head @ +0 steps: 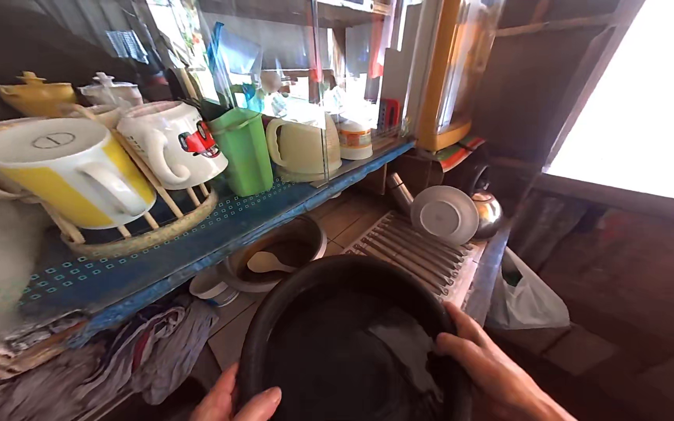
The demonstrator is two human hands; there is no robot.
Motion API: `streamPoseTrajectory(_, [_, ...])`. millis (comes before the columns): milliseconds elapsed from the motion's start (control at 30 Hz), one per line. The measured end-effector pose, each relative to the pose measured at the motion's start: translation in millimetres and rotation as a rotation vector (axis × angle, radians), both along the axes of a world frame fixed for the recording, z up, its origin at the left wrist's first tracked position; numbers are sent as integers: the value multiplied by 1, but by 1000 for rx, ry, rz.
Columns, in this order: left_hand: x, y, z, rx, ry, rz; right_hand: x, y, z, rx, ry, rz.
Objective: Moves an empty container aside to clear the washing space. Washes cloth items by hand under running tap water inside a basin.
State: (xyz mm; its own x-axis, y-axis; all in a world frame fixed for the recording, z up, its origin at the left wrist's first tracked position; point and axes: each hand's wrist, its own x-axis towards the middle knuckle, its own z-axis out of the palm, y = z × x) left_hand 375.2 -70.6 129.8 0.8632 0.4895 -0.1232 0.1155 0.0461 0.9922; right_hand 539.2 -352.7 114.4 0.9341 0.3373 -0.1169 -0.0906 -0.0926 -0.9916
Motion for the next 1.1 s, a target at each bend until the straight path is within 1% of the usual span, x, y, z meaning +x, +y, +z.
streamPoseTrajectory(133, [44,-15,3,-46,-16,-3,42,-8,14,-8,-10,-14])
streamPoseTrajectory(267, [98,-22,-12,-143,-56,-6,85,-18,11,-80,-15,-76])
streamPoseTrajectory(467, [161,-27,-23,-164,-29,-72,138,-27,-5,-74,-59,-90])
streamPoseTrajectory(667, [192,-28,-40,-187,13,-96,168,-31,-29,-70,-52,-116])
streamPoseTrajectory(833, [195,-32,-54,-242,-36,-86,176,-33,-39,-99,-40,-110])
streamPoseTrajectory(933, [178,-42,-62,-240,-55,-95,180,-34,-39,-154,-39,-112])
streamPoseTrajectory(1000, [143,-51,-65,-129,-1,-176,184,-38,-39,-268,-132,-126])
streamPoseTrajectory(1033, [119,-52,-71,-28,15,-242,184,-42,-37,-366,-224,-137])
streamPoseTrajectory(1067, [93,-51,-79,89,6,-289,182,-47,-33,-465,-331,-149])
streamPoseTrajectory(1100, [65,-46,-89,208,-27,-294,175,-49,-29,-570,-497,-158])
